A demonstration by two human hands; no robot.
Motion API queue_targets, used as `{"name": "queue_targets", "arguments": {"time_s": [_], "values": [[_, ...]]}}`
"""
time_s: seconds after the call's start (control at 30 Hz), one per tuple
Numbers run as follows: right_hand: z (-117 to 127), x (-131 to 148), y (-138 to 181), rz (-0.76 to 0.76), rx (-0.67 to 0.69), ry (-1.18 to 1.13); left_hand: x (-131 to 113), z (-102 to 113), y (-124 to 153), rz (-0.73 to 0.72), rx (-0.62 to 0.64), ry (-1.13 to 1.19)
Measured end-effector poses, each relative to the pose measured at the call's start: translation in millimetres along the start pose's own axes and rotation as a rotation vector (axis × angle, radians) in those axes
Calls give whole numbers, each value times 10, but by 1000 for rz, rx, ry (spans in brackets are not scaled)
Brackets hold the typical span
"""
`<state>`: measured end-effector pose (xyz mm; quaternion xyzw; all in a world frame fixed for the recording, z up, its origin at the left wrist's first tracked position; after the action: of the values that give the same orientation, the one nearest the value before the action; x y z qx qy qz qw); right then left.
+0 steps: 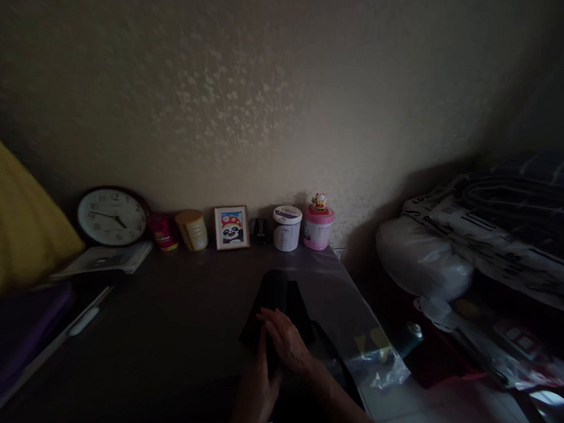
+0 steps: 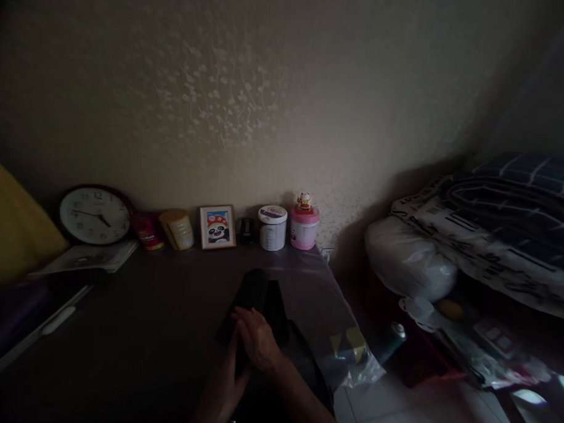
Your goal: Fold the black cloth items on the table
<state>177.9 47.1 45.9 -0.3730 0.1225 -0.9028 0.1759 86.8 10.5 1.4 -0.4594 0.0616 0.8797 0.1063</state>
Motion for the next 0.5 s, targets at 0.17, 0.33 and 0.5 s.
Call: {"name": "queue_targets", "arguments": {"time_s": [0.17, 0.33, 0.5], "values": [[21, -144, -213, 98, 10, 137, -7, 5, -4, -5, -19, -2], [-40, -473, -642, 122, 18, 296, -6, -1, -11, 61, 26, 28], [266, -925, -827, -278, -140, 245, -16, 15, 6, 77, 67, 92]]}}
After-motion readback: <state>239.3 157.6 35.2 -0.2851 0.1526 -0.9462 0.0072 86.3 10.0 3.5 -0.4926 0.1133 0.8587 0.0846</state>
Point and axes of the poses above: each hand's wrist, its own y-axis away from the middle knuckle, its own z-axis out of the back of the hand, x = y × z, the point moved 5 cm from there along -y, towards the middle knuckle, and after that the axes turned 5 degrees about y, right-handed, at the moved point
